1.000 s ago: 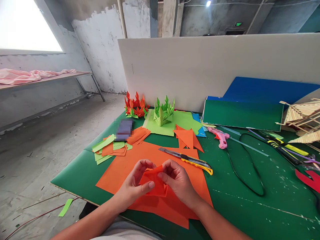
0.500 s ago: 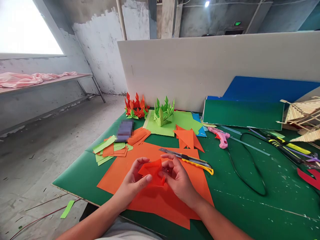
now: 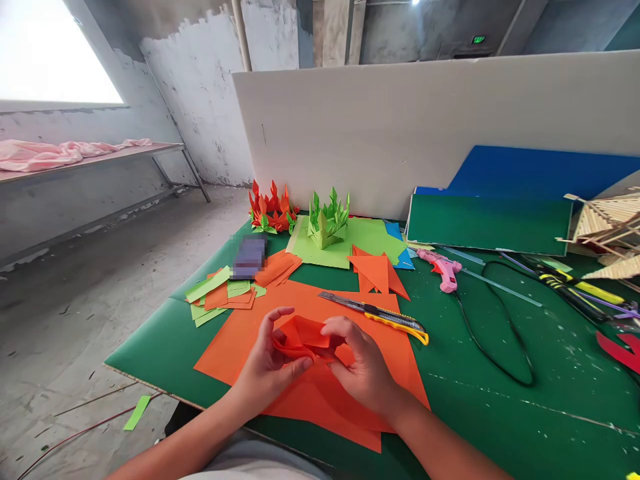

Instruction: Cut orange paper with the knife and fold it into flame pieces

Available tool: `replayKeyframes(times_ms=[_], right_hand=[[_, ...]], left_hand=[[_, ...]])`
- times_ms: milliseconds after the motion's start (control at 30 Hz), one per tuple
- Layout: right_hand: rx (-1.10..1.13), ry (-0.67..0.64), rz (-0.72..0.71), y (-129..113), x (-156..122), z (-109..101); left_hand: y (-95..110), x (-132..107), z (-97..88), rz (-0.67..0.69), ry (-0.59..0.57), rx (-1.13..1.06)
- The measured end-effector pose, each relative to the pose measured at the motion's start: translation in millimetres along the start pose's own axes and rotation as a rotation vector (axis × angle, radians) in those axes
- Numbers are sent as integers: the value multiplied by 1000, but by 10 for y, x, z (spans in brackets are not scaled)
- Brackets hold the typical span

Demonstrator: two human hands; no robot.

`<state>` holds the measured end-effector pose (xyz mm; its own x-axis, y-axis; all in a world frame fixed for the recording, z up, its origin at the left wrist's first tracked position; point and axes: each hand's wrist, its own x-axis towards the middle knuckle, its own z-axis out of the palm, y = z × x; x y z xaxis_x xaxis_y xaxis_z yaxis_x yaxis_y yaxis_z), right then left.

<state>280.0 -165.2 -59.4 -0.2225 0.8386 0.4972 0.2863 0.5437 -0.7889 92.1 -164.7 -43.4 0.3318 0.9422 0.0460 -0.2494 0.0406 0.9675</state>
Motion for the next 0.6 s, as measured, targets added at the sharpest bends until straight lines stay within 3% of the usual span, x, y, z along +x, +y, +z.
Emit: replayKeyframes(times_ms=[300,600], right_hand=[[-283,-11,-239,-70,59,-128],[-330,-10,-330,-144,45,-108]], left_hand=[[-13,5,-10,6,-8,39],[-4,39,19,-3,-29,-189]])
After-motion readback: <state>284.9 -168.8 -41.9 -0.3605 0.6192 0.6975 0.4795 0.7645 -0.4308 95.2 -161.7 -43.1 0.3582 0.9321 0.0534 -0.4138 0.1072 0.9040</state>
